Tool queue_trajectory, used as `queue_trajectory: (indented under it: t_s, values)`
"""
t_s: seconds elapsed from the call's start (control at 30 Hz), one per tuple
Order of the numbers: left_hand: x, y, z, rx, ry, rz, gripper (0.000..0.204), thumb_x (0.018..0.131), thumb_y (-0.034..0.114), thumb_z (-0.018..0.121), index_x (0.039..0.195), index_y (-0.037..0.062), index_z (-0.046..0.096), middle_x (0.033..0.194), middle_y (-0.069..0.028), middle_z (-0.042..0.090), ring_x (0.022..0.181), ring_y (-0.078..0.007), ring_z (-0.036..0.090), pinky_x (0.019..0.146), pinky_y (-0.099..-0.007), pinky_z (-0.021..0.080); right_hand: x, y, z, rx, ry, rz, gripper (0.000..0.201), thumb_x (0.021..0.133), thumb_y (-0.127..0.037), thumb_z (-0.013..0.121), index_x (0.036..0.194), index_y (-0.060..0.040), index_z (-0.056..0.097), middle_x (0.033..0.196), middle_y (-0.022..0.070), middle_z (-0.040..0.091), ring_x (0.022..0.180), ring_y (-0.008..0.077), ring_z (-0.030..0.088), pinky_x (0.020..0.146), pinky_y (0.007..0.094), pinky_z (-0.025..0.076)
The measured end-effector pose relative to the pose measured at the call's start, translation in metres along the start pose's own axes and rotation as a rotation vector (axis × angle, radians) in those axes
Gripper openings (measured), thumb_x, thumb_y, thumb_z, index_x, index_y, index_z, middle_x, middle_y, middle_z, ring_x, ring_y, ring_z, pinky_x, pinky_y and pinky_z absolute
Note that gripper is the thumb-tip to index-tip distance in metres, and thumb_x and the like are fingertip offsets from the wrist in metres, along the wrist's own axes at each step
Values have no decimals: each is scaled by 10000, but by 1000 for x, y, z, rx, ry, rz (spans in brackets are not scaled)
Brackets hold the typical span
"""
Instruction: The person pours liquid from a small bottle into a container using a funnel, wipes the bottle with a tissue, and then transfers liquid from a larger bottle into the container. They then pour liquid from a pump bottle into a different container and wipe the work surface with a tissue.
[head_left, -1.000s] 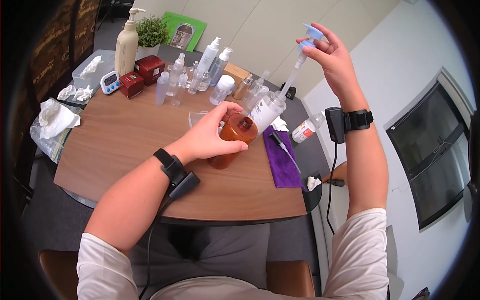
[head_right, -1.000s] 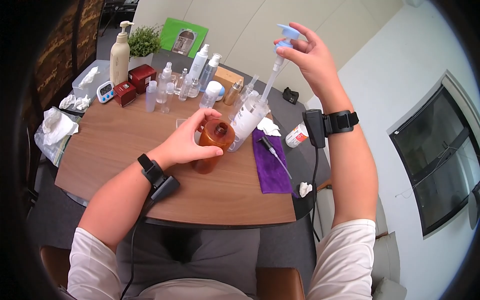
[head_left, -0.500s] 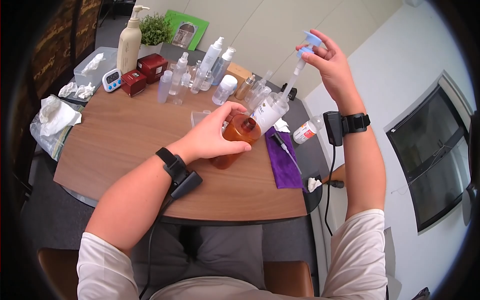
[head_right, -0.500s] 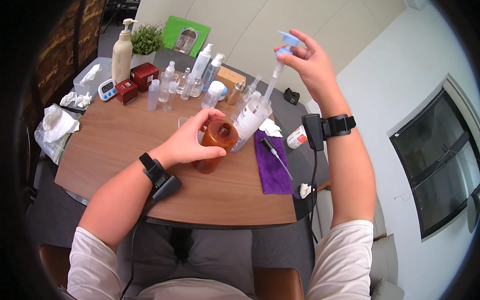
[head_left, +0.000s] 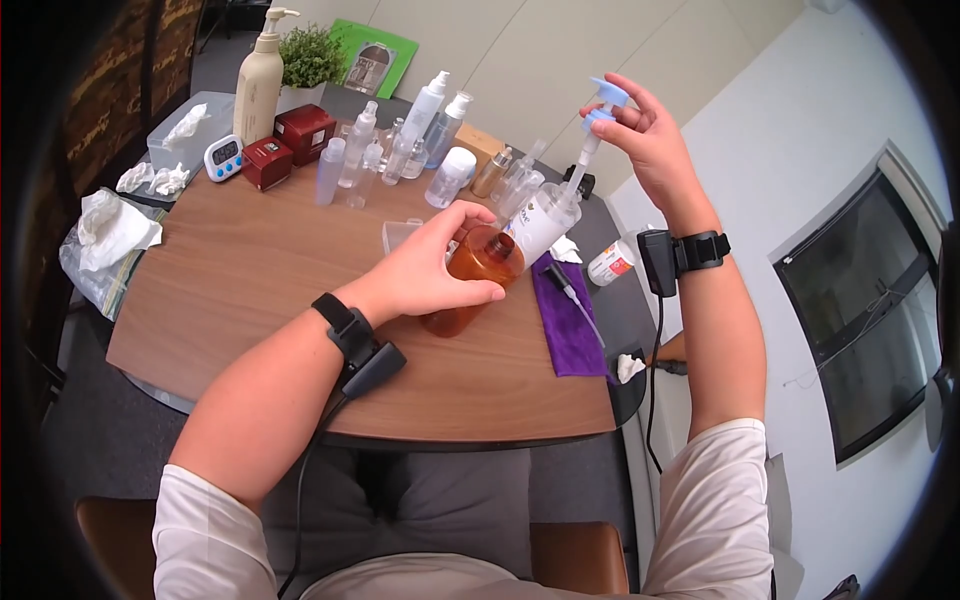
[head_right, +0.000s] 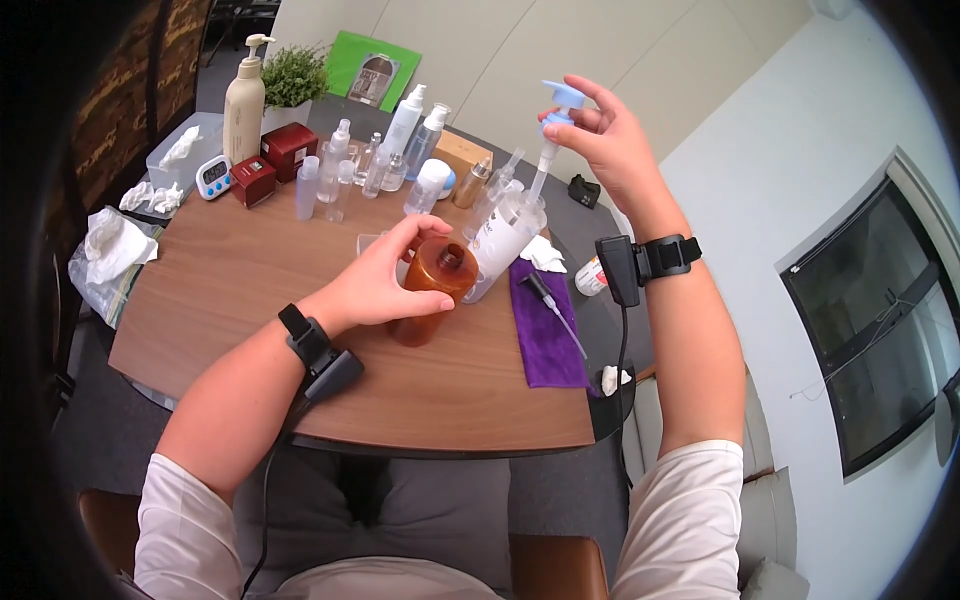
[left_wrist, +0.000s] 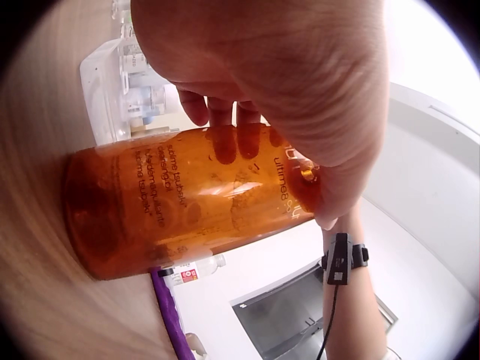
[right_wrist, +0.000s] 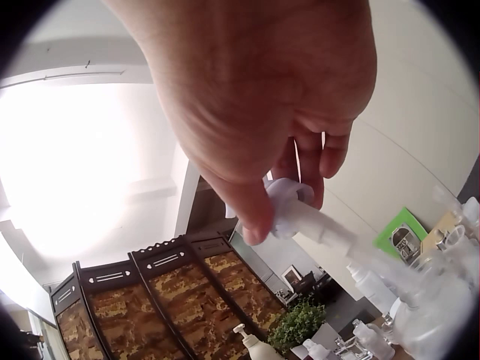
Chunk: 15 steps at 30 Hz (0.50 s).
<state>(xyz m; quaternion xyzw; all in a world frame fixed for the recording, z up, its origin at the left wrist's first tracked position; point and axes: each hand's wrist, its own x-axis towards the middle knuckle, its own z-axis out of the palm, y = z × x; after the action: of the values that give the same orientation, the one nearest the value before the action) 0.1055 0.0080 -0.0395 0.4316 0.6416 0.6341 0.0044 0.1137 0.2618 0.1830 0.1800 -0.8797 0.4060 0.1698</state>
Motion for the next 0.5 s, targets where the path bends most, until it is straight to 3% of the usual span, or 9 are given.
queue_trajectory:
  t_s: [0.5]
  values:
    - [0, 1, 0, 0, -9, -22, 835, 768, 319, 918, 1451, 76, 504, 1377, -72, 588, 1287, -200, 552, 1106, -369, 417, 8, -7, -16, 7, 30, -67, 817, 904, -125, 830, 1566, 79, 396, 1228, 201, 748, 1176, 229, 691, 1124, 395, 477]
